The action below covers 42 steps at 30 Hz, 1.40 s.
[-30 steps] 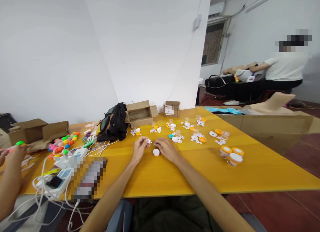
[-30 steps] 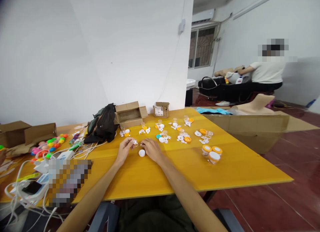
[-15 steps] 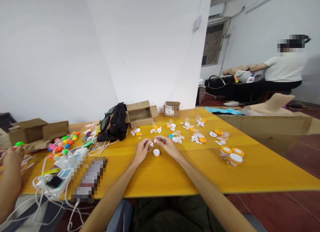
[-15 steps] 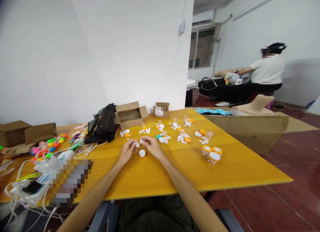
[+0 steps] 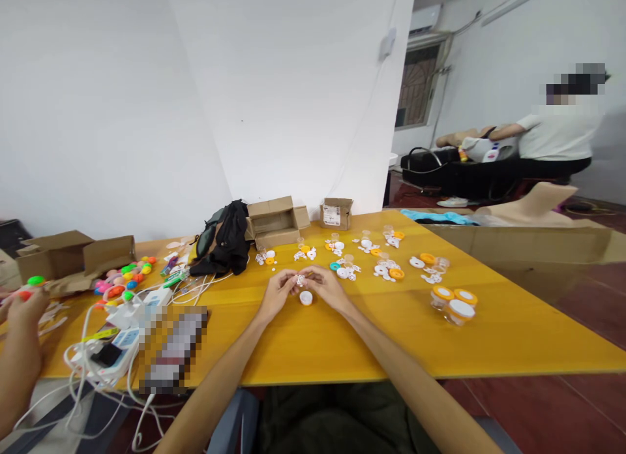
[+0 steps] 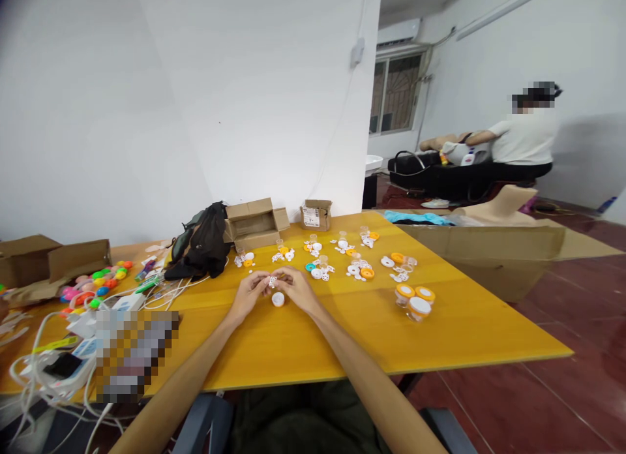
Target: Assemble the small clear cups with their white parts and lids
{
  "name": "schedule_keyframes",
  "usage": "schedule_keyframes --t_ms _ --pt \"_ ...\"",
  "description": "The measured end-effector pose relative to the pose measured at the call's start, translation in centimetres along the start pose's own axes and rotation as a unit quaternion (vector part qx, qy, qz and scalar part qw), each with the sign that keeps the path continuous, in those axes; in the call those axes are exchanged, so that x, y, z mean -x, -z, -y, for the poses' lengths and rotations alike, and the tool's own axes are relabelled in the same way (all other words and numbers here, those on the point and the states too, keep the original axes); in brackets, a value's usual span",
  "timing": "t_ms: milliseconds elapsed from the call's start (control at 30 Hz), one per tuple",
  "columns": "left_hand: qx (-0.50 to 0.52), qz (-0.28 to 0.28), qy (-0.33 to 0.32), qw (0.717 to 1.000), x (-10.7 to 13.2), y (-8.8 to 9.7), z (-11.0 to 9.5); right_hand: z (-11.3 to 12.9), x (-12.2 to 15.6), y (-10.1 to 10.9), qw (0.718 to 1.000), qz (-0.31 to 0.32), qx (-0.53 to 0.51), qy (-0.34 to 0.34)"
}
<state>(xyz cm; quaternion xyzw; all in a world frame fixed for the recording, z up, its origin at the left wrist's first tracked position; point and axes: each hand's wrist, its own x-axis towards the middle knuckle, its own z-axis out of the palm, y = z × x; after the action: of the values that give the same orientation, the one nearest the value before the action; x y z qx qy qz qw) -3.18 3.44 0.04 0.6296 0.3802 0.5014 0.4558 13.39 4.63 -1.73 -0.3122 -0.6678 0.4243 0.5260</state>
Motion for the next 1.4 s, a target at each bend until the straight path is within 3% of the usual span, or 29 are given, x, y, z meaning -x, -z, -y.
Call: schedule_keyframes --t_ms 467,1400 --pt "0.020 0.001 0.024 1.000 0.19 0.10 -0.24 0.41 0.26 -0.05 0.994 -0.033 0.087 0.064" --pt "0.024 -0.022 0.016 0.999 0.13 -0.02 -0.02 0.67 0.14 -0.58 0.999 -0.031 0.013 0.011"
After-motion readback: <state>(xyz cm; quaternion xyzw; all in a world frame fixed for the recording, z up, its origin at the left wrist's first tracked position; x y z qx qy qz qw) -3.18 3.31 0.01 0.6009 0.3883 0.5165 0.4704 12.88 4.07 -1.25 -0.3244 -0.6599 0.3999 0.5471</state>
